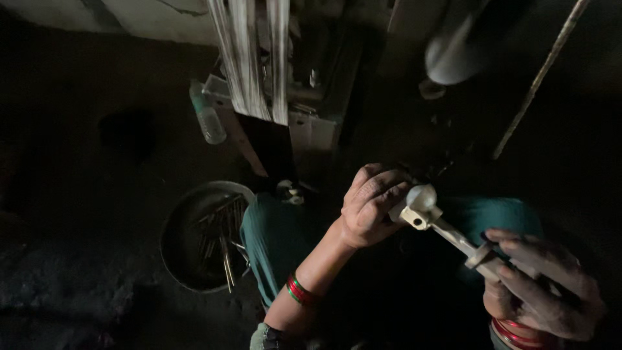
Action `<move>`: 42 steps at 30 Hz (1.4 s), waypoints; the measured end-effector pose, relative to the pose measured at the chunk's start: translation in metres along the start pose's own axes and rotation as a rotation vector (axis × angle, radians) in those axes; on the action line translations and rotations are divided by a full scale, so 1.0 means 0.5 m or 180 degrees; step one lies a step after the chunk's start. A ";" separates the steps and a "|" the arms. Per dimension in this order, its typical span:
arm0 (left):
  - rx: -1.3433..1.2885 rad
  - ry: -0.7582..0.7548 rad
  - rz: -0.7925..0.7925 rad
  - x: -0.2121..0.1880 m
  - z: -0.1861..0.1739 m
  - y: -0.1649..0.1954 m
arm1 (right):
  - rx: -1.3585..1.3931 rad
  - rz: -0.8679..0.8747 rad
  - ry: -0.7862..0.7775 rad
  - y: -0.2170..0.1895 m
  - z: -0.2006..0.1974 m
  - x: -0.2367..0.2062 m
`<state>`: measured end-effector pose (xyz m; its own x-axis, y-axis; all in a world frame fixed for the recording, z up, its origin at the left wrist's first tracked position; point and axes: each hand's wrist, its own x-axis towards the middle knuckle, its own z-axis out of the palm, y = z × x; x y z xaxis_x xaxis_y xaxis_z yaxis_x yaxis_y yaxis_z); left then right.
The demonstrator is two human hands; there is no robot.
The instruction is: The person sits on the floor and holds a metal valve-like component against a spinning grinding wheel, rotating and repositioning the part by hand to grind and smooth its surfaces. They repeatedly turn the part over and grind different sides, then handle the finished piece.
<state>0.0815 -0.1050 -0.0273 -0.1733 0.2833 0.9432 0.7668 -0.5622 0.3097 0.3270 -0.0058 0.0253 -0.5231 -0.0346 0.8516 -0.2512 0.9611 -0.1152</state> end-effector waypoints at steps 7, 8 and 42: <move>-0.1105 -0.0750 -0.2206 -0.115 0.019 0.135 | -0.0091 0.1188 -0.0349 -0.085 0.003 -0.001; -0.1599 -0.0785 -0.2638 -0.135 0.026 0.156 | -0.0136 0.1307 -0.0360 -0.085 0.006 -0.007; -0.3552 -0.0685 -0.4561 -0.228 0.109 0.286 | 0.0861 0.2044 -0.1378 -0.064 -0.033 -0.079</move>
<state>0.2444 -0.1754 -0.0973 -0.1073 0.9899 -0.0922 -0.6223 0.0055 0.7827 0.3689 -0.0306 0.0039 -0.8859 0.3438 0.3113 0.0453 0.7322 -0.6796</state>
